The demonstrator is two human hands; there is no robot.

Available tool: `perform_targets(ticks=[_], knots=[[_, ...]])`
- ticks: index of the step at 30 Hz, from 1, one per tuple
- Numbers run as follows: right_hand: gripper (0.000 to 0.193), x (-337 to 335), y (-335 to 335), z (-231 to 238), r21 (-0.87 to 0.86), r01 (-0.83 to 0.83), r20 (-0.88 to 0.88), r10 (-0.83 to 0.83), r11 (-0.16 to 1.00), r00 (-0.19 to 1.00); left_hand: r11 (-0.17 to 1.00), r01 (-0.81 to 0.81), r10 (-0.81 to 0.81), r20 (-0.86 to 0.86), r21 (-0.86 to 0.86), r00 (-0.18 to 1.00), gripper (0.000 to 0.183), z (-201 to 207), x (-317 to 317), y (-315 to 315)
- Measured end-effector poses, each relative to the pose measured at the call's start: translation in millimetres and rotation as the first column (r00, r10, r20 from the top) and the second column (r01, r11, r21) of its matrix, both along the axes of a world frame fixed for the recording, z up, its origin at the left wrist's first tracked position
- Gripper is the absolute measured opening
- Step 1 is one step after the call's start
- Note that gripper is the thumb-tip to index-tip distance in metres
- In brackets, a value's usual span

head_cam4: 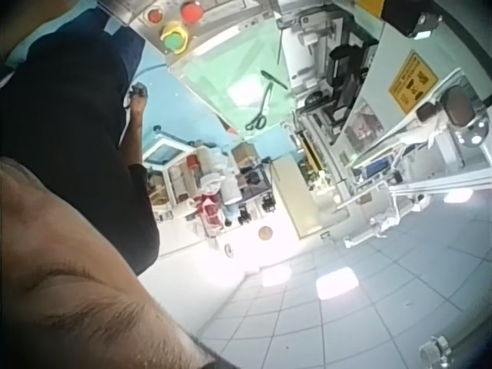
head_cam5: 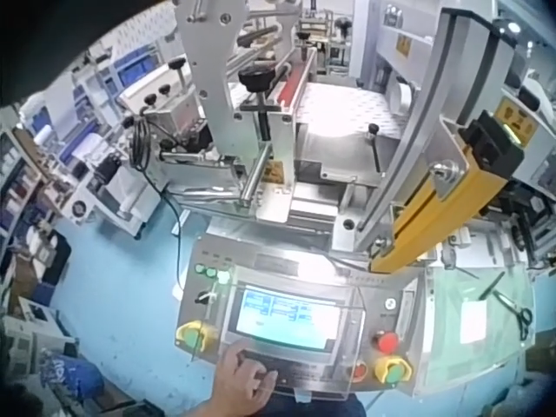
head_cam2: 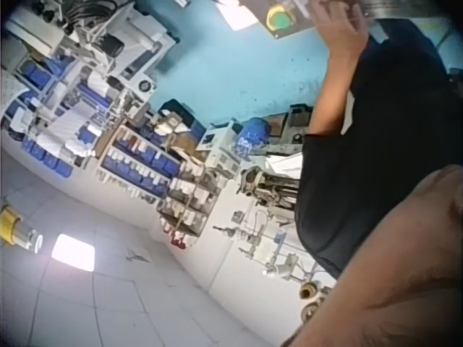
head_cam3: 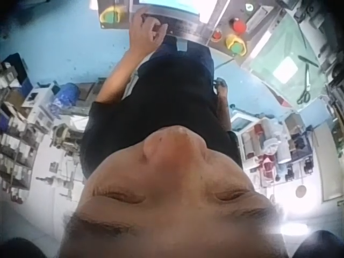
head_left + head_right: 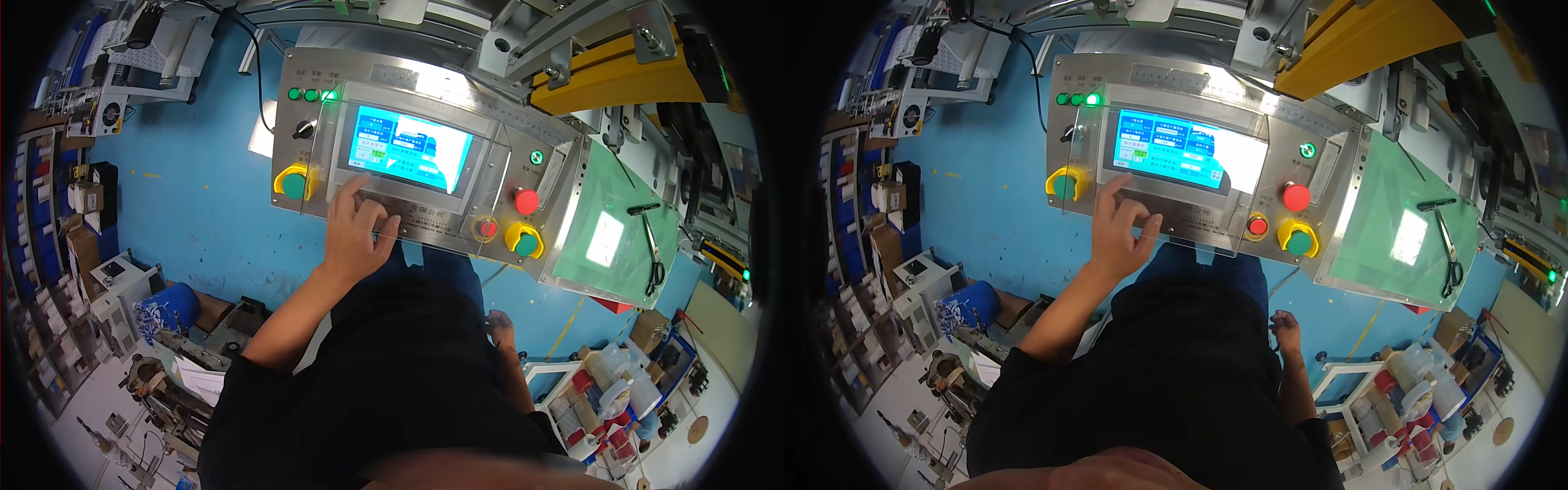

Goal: Operating an industrial labeling machine by setting parameters on a touchscreen, collecting finished adhesive sheets, and clearing waste material from the feed.

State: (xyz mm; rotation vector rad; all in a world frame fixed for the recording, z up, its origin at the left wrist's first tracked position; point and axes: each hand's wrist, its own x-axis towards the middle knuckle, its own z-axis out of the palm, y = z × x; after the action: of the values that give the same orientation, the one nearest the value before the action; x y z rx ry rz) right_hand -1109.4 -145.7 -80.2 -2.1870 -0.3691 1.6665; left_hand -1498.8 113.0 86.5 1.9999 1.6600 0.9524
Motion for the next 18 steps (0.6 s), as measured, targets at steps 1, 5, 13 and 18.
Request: perform_targets(ticks=[1, 5, 13, 18], knots=[[0.018, -0.9, 0.0, -1.6, 0.006, 0.008, -0.002, -0.008, 1.0, 1.0, 1.0, -0.018, 0.018, -0.013, 0.006, 1.0, 0.019, -0.6, -3.6, -1.2], [0.016, -5.8, 8.6, 0.3, 0.009, -0.033, 0.0, 0.033, 0.999, 0.999, 0.998, -0.058, 0.058, 0.006, 0.013, 0.998, 0.019, -7.8, -12.4, -2.8], [0.012, -17.6, 9.0, 8.7, -0.003, -0.013, 0.006, 0.013, 1.0, 1.0, 0.997, -0.074, 0.075, 0.055, -0.02, 0.996, 0.018, -11.5, -19.7, -5.0], [0.013, -20.0, 6.2, 8.1, 0.012, -0.034, 0.007, 0.034, 0.999, 0.999, 0.998, -0.068, 0.067, 0.063, 0.0, 0.996, 0.019, -16.0, -21.3, -2.8]])
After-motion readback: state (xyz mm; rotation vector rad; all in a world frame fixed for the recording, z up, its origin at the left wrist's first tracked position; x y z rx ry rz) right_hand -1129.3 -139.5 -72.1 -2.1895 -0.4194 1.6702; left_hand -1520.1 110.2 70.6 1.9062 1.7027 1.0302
